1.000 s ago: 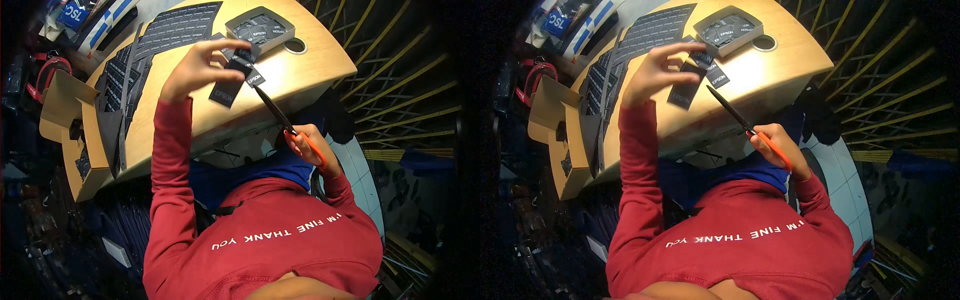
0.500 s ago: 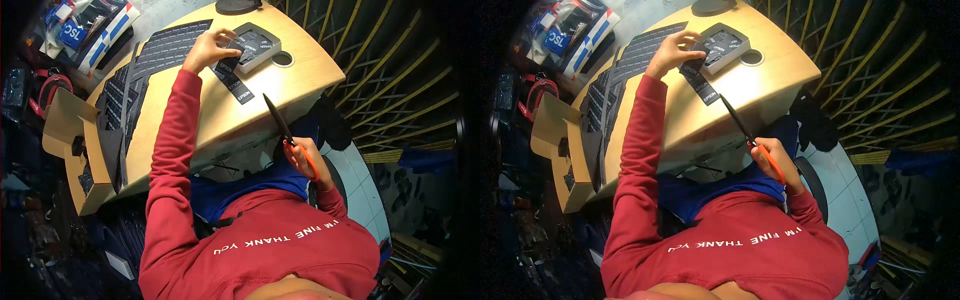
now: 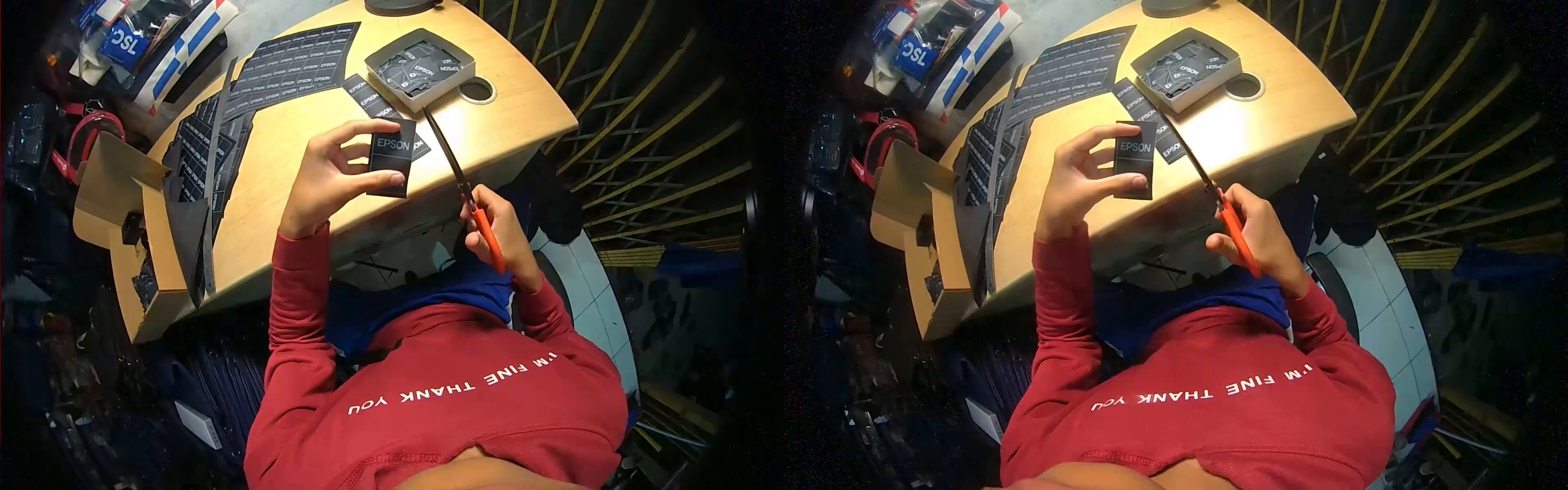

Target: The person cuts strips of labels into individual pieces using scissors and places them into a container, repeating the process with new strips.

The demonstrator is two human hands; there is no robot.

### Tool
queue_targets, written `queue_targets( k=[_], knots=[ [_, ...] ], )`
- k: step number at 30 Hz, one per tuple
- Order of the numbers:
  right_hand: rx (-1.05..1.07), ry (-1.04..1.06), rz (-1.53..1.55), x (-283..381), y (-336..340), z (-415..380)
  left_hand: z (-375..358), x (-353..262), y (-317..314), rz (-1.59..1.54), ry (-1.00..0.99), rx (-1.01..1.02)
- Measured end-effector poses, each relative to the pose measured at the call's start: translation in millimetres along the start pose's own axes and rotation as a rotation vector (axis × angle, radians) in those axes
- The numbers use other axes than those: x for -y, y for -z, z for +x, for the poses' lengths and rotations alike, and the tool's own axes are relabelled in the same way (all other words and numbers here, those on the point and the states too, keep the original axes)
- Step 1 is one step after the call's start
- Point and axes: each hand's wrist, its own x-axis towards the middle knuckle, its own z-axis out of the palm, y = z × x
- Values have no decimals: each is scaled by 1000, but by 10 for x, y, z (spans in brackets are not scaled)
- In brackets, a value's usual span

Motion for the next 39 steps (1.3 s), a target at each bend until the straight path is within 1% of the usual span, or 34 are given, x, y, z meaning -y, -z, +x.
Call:
queue_targets(
  k=[1,2,6,8,9,11,12,14,16,18,20,22,24,26,28,29,32,39],
  knots=[
    [39,-5,-75,1,35,-18,-51,-46,12,-16,45,1],
    [79,-10,-150,14,52,-28,-75,-70,26,-22,44,-5],
    [126,22,-145,188,43,-68,-163,-105,103,53,26,2],
    [158,94,-210,191,65,-80,-200,-124,141,77,23,7],
    [162,93,-212,211,74,-80,-218,-143,157,77,21,22],
    [292,44,-211,265,106,-69,-243,-194,170,75,20,36],
    [293,44,-213,254,126,-60,-249,-232,173,130,16,69],
    [432,23,-189,223,160,-47,-265,-235,189,182,16,102],
    [452,9,-180,258,154,-26,-254,-210,214,211,-7,165],
    [471,-5,-169,302,171,-15,-268,-248,205,168,0,153],
    [527,3,-230,326,209,4,-291,-282,225,173,-2,101],
    [525,3,-219,282,238,-2,-299,-279,252,175,-7,95],
    [518,-2,-207,274,238,-9,-287,-254,262,210,-65,158],
    [526,-9,-171,296,229,-6,-280,-251,218,227,-42,178],
    [529,2,-146,299,203,11,-268,-248,172,258,62,222],
    [536,15,-123,302,193,21,-269,-238,141,239,78,235],
    [588,-14,-148,373,202,66,-254,-204,100,198,60,288],
    [617,57,-98,361,188,97,-243,-184,83,170,68,316]
  ],
)
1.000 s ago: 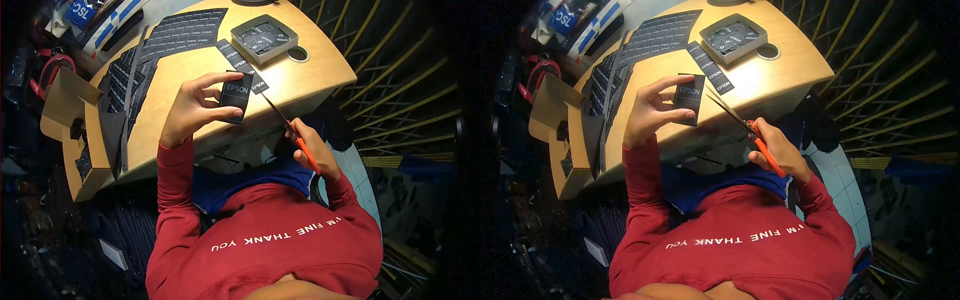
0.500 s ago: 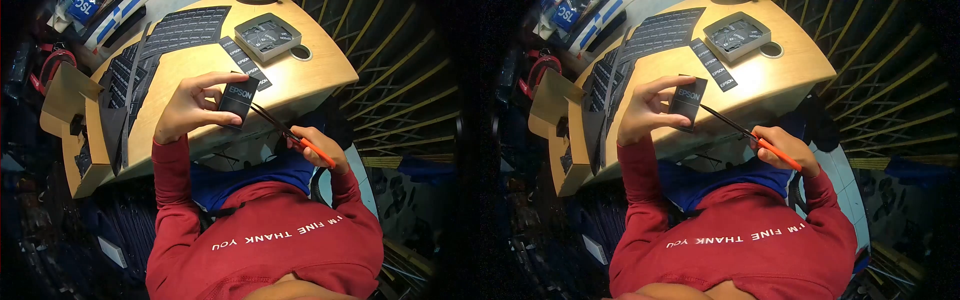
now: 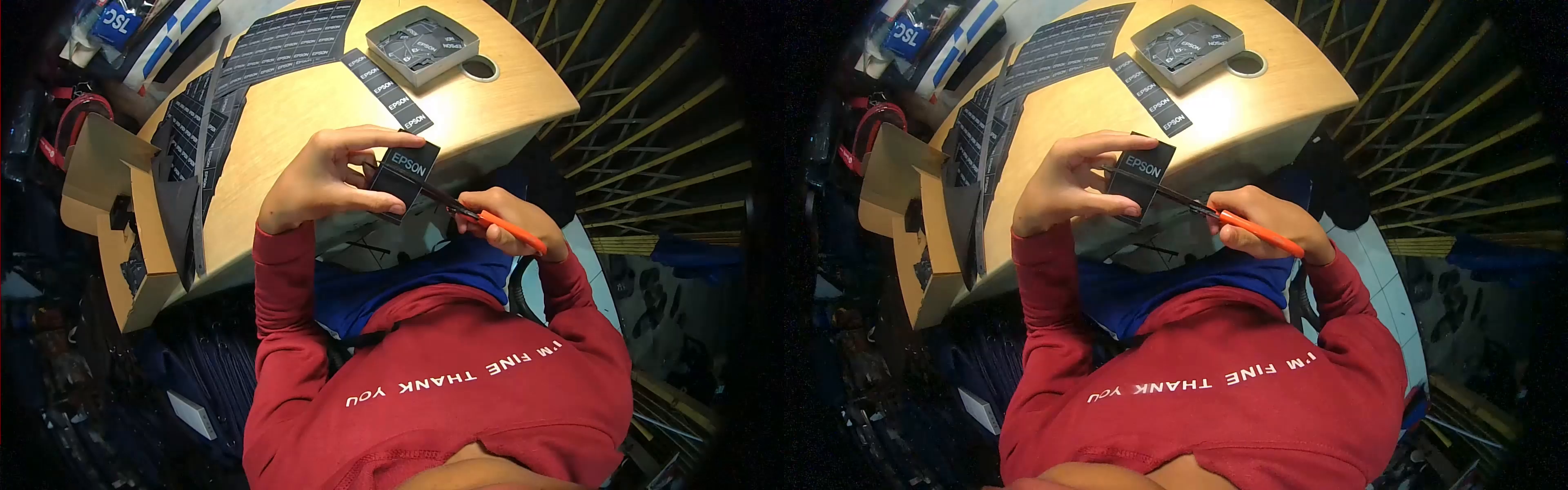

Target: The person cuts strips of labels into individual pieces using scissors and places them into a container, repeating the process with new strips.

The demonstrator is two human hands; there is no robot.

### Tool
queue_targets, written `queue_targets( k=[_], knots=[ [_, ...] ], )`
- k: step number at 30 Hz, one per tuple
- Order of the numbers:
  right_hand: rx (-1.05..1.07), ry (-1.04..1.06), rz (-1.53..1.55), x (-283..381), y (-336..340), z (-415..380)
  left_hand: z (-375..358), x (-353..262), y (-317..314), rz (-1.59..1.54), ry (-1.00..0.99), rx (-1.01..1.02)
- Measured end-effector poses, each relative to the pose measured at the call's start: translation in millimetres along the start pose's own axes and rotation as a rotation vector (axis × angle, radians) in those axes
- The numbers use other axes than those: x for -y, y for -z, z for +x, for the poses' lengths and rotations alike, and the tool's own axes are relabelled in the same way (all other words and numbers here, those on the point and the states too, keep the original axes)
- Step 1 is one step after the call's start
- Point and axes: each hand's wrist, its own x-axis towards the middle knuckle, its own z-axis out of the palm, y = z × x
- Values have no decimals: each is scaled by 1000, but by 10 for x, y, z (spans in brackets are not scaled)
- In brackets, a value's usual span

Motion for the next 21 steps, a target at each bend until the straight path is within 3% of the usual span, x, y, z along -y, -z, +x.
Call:
queue_targets(
  k=[21],
  knots=[
    [-80,-19,25,-92,-66,-24,31,19,24,24,28,26]
  ],
)
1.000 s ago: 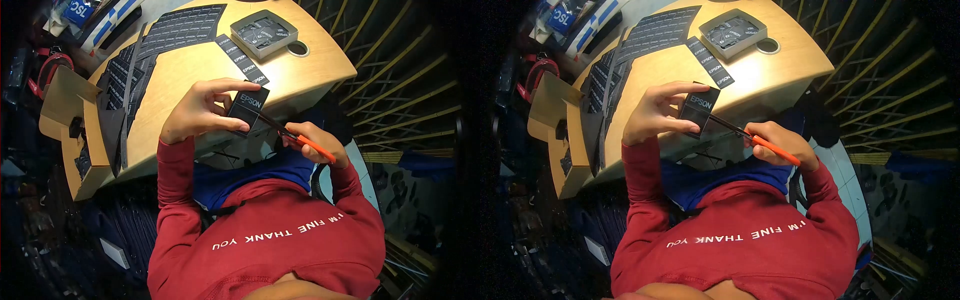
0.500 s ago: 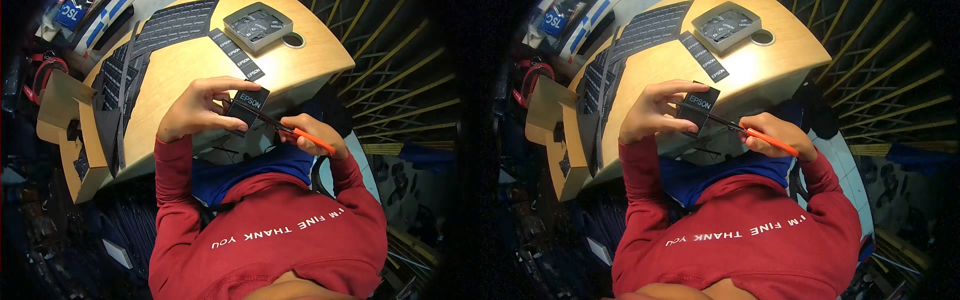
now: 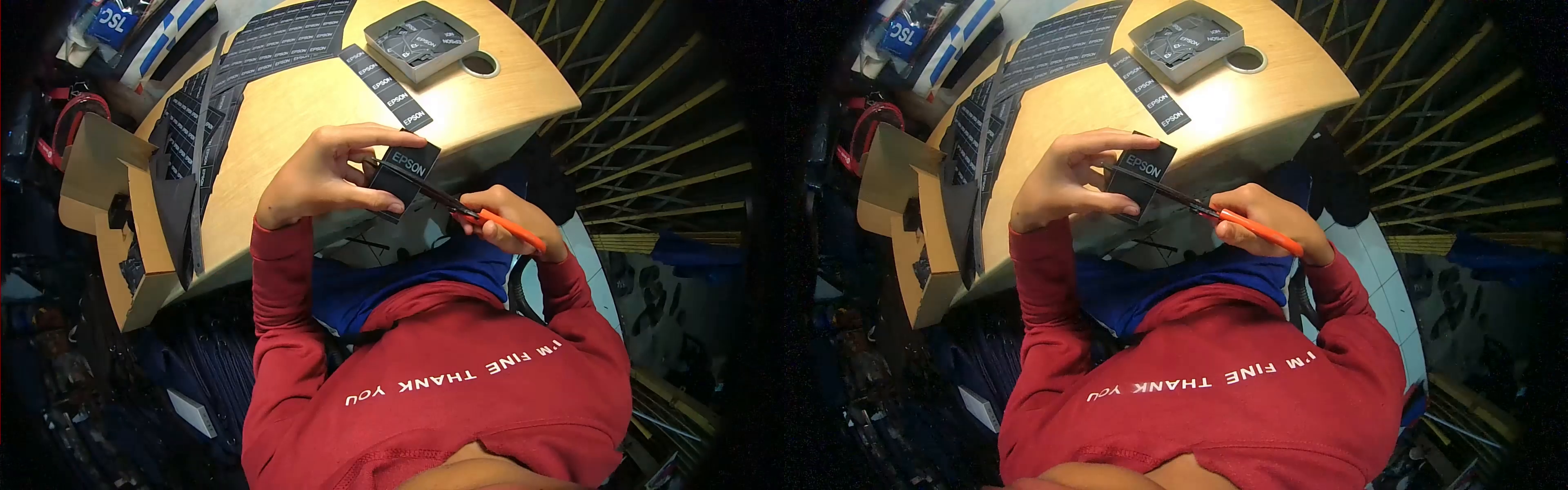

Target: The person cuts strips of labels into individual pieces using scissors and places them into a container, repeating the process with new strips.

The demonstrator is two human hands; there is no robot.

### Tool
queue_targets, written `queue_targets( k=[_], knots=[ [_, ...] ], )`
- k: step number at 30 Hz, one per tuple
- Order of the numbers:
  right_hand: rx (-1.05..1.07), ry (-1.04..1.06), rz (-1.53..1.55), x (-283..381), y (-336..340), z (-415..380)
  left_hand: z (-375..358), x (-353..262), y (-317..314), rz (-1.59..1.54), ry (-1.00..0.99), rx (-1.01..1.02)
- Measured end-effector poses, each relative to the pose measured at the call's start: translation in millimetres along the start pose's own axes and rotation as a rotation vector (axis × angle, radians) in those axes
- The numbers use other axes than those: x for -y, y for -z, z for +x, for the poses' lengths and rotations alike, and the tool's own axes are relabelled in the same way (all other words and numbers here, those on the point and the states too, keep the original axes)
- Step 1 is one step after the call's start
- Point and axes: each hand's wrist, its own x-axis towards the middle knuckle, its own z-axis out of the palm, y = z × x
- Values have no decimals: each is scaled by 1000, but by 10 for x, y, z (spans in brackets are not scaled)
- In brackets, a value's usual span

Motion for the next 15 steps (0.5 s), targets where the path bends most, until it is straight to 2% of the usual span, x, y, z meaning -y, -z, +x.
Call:
queue_targets(
  k=[15],
  knots=[
    [-62,-17,-90,-123,-49,-8,51,-13,33,98,-6,15]
  ],
)
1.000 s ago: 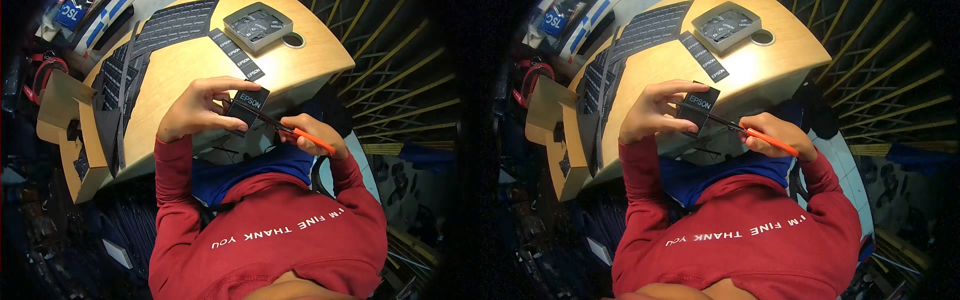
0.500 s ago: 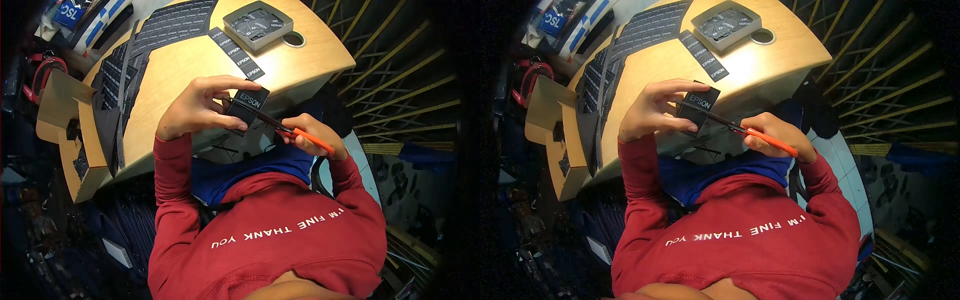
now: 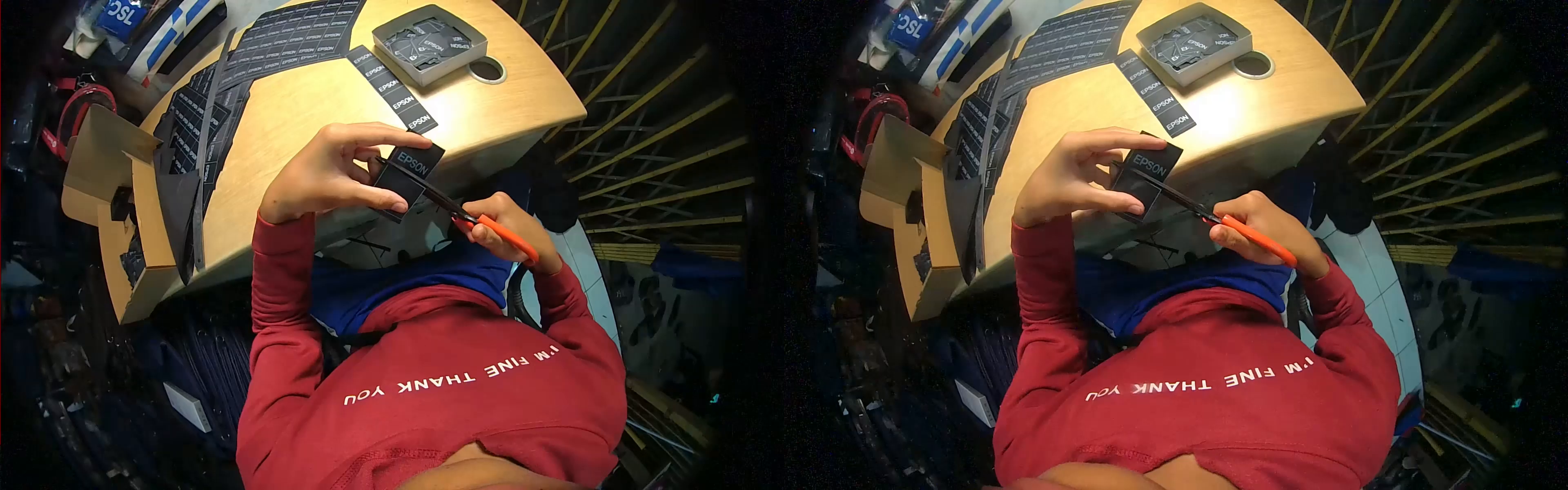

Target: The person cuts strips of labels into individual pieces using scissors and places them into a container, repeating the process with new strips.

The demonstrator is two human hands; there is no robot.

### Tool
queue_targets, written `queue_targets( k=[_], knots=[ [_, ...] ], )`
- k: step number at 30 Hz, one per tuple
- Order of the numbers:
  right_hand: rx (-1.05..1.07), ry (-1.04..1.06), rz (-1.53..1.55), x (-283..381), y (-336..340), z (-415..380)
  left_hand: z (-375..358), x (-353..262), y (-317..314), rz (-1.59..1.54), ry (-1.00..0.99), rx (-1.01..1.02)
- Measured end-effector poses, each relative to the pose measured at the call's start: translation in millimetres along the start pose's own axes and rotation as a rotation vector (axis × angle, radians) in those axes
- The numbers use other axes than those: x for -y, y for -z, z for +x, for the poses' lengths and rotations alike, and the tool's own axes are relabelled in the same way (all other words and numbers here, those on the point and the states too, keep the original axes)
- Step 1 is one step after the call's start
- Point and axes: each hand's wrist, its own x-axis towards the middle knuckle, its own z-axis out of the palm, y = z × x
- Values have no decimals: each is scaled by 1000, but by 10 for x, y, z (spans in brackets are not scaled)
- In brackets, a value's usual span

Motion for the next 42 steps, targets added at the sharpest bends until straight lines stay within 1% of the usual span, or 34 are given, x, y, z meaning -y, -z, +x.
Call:
queue_targets(
  k=[5,7,9,10,11,13,16,17,19,21,22,23,25,26,27,29,31,33,34,36,39,42],
  knots=[
    [-50,-12,21,3,13,-51,89,-2,62,-21,9,-22],
    [-76,-1,27,-4,23,-100,183,30,85,-124,59,-107],
    [-133,-104,124,-24,24,-175,364,107,196,-100,12,-134],
    [-149,-129,159,9,30,-218,495,166,258,-26,-33,-162],
    [-154,-123,153,4,23,-248,638,202,341,110,-146,-176],
    [-232,-145,196,-38,9,-309,902,224,485,182,-144,-211],
    [-242,-160,195,-51,29,-391,1363,348,680,357,-188,-291],
    [-256,-160,216,-56,24,-406,1520,451,742,273,-240,-264],
    [-268,-154,212,-52,26,-423,1717,484,790,610,-189,-377],
    [-290,-141,214,-33,23,-443,1832,619,838,748,-145,-356],
    [-268,-180,236,-50,36,-463,1822,638,874,719,-16,-281],
    [-269,-178,233,-57,32,-470,1808,676,879,721,-19,-283],
    [-305,-157,232,-80,3,-471,1734,726,856,966,-179,-523],
    [-305,-157,237,-108,-3,-469,1663,759,862,989,-196,-577],
    [-305,-151,232,-144,-6,-475,1551,726,780,991,-192,-575],
    [-301,-147,233,-160,-24,-447,1223,609,525,887,-144,-586],
    [-371,-167,320,-124,-62,-389,916,631,219,774,-191,-466],
    [-401,-177,373,-123,-83,-347,664,804,-104,859,-183,-468],
    [-433,-184,422,-125,-92,-322,577,803,-230,856,-175,-468],
    [-447,-188,458,-170,-122,-265,431,794,-428,999,-155,-502],
    [-474,-200,470,-223,-175,-190,274,780,-541,946,-114,-497],
    [-531,-246,432,-284,-264,-113,241,776,-635,967,-116,-547]
  ],
)
